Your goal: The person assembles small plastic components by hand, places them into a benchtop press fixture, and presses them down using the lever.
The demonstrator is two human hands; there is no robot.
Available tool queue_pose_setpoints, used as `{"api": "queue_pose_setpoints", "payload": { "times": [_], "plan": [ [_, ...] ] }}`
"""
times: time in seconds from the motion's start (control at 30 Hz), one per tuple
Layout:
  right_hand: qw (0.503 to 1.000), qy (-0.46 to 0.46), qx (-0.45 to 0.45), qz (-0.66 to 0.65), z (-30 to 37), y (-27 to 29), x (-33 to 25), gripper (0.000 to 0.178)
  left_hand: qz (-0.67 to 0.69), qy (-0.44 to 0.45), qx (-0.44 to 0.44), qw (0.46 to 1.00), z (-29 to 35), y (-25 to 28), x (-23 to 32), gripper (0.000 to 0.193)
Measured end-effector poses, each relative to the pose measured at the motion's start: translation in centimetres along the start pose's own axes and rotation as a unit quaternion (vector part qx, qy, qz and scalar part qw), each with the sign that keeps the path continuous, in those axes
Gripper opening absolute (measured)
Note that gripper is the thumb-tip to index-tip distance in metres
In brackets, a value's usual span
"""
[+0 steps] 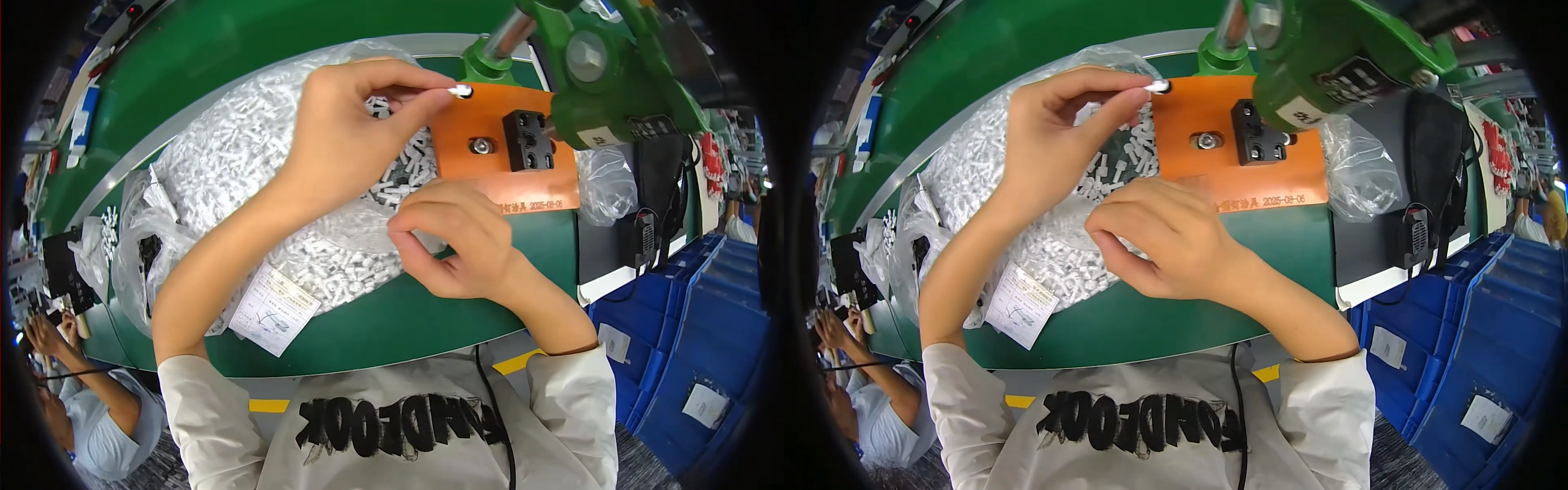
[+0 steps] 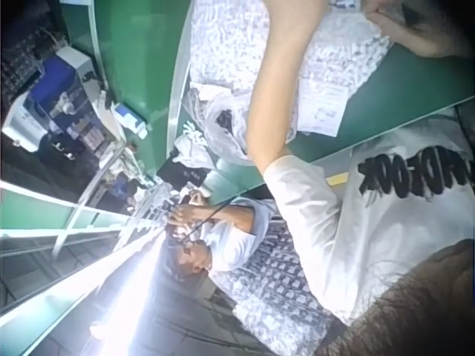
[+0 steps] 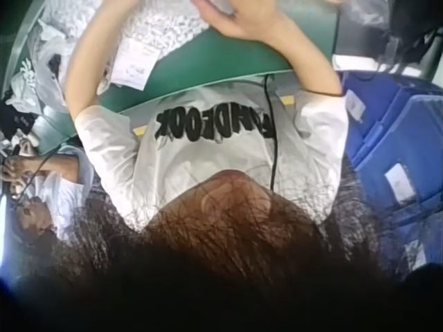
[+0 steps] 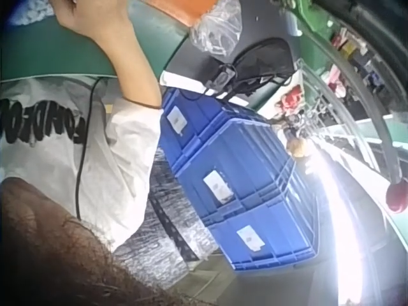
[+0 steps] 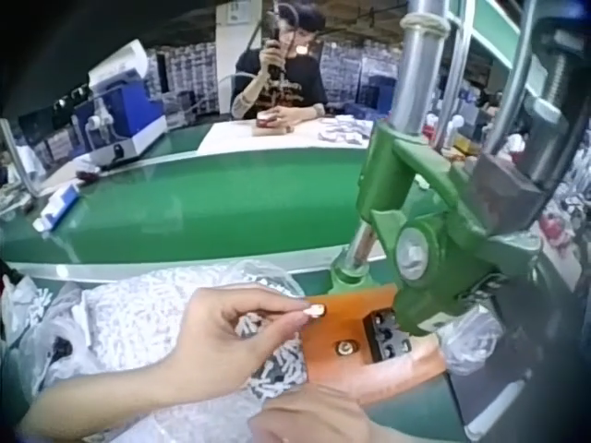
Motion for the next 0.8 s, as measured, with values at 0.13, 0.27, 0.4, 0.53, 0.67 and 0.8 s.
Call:
{"api": "queue_pose_setpoints", "payload": {
  "times": [0.13, 0.27, 0.4, 0.53, 0.67, 0.8],
  "plan": [
    [1.000, 0.019, -0.013, -0.002, 0.3, 0.1, 0.1, 0.029, -0.021, 0.015, -0.028, 0.999, -1.1, -2.8, 0.4, 0.010],
    [1.000, 0.013, -0.006, -0.022, 0.7, 0.1, -0.3, 0.027, 0.043, 0.054, -0.082, 0.994, -1.7, -5.1, 0.4, 0.012],
    [0.999, 0.016, -0.018, -0.030, 0.6, 0.2, -0.6, 0.026, 0.024, 0.052, -0.095, 0.994, -1.2, -6.4, 0.5, 0.014],
    [0.999, 0.007, -0.031, -0.031, 0.8, 0.1, -0.7, 0.025, 0.030, 0.048, -0.112, 0.992, -0.8, -6.8, 0.0, 0.014],
    [0.999, 0.003, -0.035, -0.021, 0.9, 0.1, -0.9, 0.024, -0.008, 0.009, -0.125, 0.992, -0.6, -6.6, -0.4, 0.016],
    [0.999, 0.001, -0.042, -0.028, 0.8, 0.0, -1.0, 0.024, -0.074, -0.107, -0.089, 0.988, -0.8, -6.4, -0.2, 0.012]
  ]
}}
Point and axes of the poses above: each hand's wrist, its own z-axis away from the middle knuckle, its own y-axis out of the back of the hand, x = y × z, the point moved 2 cm from there along -z, towards the middle knuckle, and after that the axes turned 7 degrees about -z, right-handed, at the moved point
